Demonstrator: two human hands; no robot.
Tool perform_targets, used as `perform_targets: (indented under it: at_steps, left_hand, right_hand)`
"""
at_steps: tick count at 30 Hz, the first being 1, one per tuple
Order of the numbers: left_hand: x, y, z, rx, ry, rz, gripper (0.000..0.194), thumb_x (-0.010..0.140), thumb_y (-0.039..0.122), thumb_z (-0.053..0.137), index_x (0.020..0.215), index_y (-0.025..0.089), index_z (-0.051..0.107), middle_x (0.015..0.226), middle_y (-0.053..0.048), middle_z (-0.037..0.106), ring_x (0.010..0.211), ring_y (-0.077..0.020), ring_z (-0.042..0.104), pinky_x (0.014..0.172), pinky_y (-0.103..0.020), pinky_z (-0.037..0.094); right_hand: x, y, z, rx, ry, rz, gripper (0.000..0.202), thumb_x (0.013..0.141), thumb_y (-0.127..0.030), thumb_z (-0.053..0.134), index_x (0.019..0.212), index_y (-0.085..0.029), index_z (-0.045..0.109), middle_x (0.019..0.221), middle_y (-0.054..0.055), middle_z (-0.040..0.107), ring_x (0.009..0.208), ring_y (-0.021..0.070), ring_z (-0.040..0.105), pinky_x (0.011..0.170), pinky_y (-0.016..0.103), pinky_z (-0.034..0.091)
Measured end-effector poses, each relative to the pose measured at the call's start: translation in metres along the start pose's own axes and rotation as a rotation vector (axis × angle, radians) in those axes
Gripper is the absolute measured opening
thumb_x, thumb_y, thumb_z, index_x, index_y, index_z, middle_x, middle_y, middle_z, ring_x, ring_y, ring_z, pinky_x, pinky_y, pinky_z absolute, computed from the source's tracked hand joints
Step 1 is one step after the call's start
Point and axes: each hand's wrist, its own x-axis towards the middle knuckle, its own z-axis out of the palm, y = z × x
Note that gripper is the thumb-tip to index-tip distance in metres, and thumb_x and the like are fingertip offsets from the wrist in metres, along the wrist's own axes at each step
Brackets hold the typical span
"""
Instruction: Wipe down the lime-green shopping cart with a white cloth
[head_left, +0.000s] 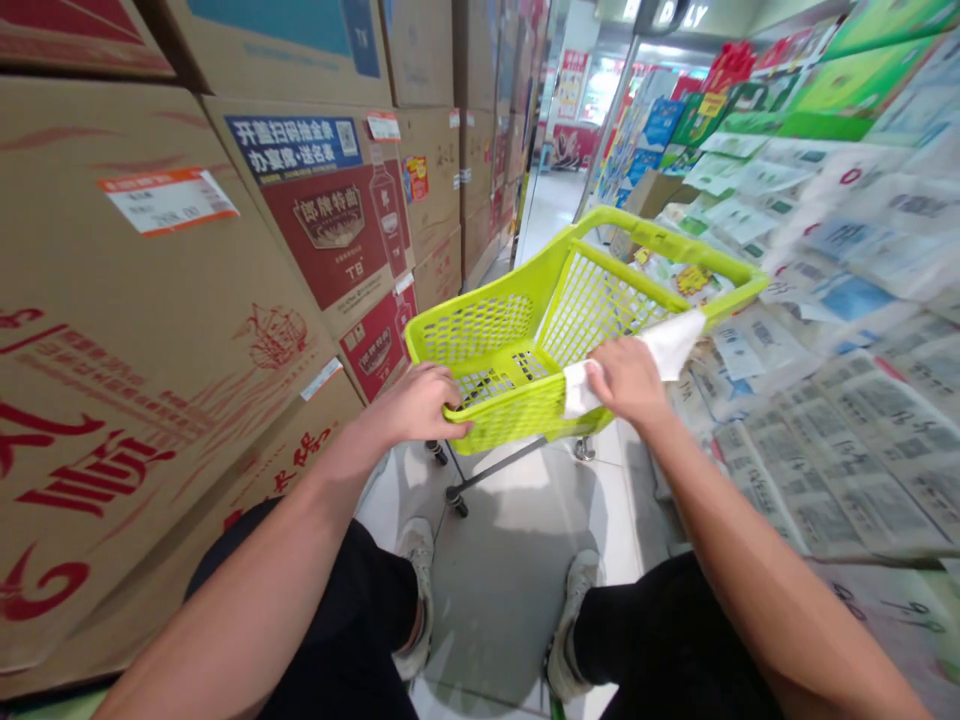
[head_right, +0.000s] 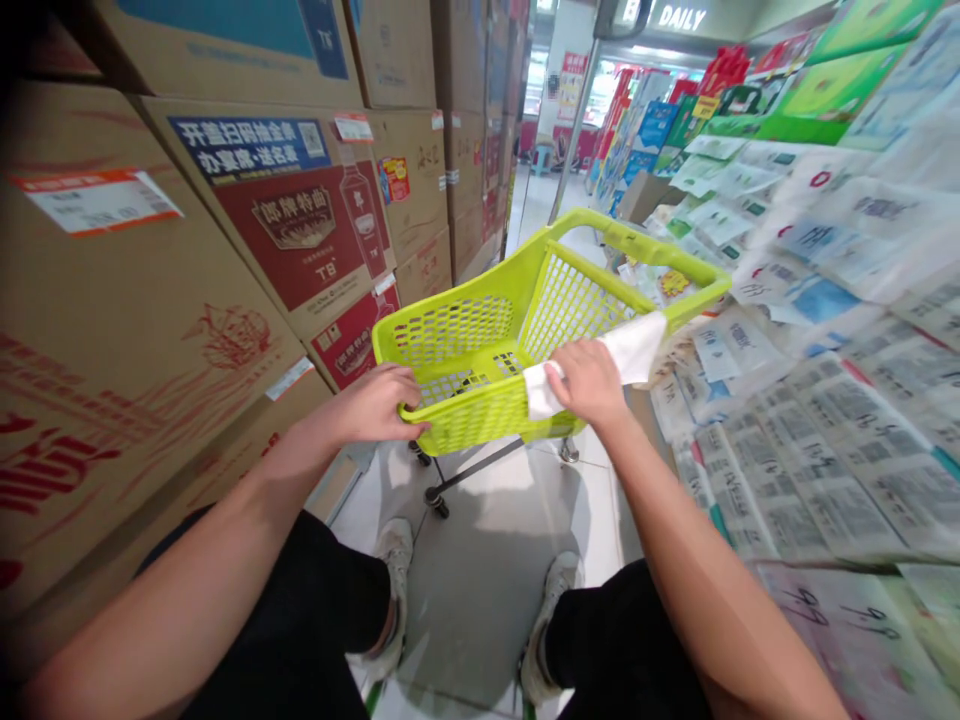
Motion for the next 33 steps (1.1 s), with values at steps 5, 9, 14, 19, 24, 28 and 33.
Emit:
perform_targets:
  at_steps: [5, 9, 14, 19, 24, 28, 33]
  left_hand:
    - [0.0, -0.014, -0.003, 0.075, 0.071, -0.129, 0.02, 0.078, 0.041, 0.071, 0.082, 0.021, 0.074, 0.11, -0.009, 0.074, 0.111, -0.0309, 0.066, 0.095, -0.041, 0.05]
    - [0.012, -0.01, 0.008, 0.109, 0.097, -0.282, 0.028, 0.087, 0.039, 0.06, 0.101, 0.017, 0.071, 0.104, -0.011, 0.074, 0.097, -0.0288, 0.07, 0.084, -0.039, 0.052]
    - [0.028, -0.015, 0.013, 0.102, 0.14, -0.408, 0.036, 0.094, 0.051, 0.056, 0.094, 0.018, 0.07, 0.092, -0.011, 0.076, 0.083, -0.0274, 0.07, 0.072, -0.036, 0.047]
    - [0.038, -0.019, 0.016, 0.076, 0.144, -0.4, 0.032, 0.09, 0.049, 0.058, 0.088, 0.019, 0.07, 0.088, -0.01, 0.076, 0.081, -0.0266, 0.07, 0.071, -0.036, 0.045]
    - [0.047, -0.018, 0.031, 0.09, 0.168, -0.303, 0.026, 0.085, 0.044, 0.059, 0.087, 0.019, 0.068, 0.089, -0.01, 0.075, 0.085, -0.0269, 0.07, 0.076, -0.036, 0.049]
    - [0.047, -0.018, 0.032, 0.081, 0.187, -0.259, 0.02, 0.083, 0.038, 0.058, 0.085, 0.019, 0.065, 0.088, -0.01, 0.073, 0.084, -0.0262, 0.069, 0.075, -0.036, 0.048]
    - [0.043, -0.019, 0.022, 0.053, 0.179, -0.292, 0.019, 0.085, 0.037, 0.056, 0.08, 0.02, 0.063, 0.084, -0.008, 0.072, 0.078, -0.024, 0.067, 0.072, -0.035, 0.047]
  right_hand:
    - [-0.015, 0.059, -0.015, -0.154, 0.107, 0.221, 0.038, 0.105, -0.041, 0.04, 0.102, -0.019, 0.07, 0.101, 0.013, 0.067, 0.104, 0.0332, 0.055, 0.099, 0.05, 0.039]
    - [-0.016, 0.012, -0.006, -0.11, 0.067, 0.139, 0.047, 0.103, -0.048, 0.048, 0.134, -0.017, 0.064, 0.13, 0.017, 0.064, 0.124, 0.0375, 0.05, 0.116, 0.059, 0.031]
    - [-0.018, 0.002, -0.008, -0.09, -0.04, 0.039, 0.048, 0.105, -0.04, 0.049, 0.149, -0.022, 0.056, 0.137, 0.015, 0.064, 0.126, 0.0349, 0.052, 0.113, 0.052, 0.036]
    - [-0.041, 0.06, -0.036, -0.197, 0.039, 0.266, 0.053, 0.098, -0.046, 0.062, 0.145, -0.023, 0.057, 0.145, 0.018, 0.057, 0.135, 0.0399, 0.047, 0.119, 0.062, 0.025]
    - [-0.042, 0.057, -0.033, -0.252, 0.002, 0.334, 0.062, 0.09, -0.046, 0.073, 0.142, -0.018, 0.057, 0.143, 0.022, 0.054, 0.141, 0.0442, 0.038, 0.12, 0.068, 0.019]
    - [-0.035, 0.052, -0.025, -0.268, 0.0, 0.327, 0.062, 0.087, -0.052, 0.074, 0.136, -0.014, 0.062, 0.137, 0.025, 0.055, 0.136, 0.0463, 0.039, 0.116, 0.066, 0.024]
    - [-0.04, 0.07, -0.039, -0.164, -0.023, 0.224, 0.044, 0.095, -0.039, 0.064, 0.135, -0.022, 0.068, 0.123, 0.017, 0.067, 0.121, 0.0406, 0.05, 0.109, 0.058, 0.031]
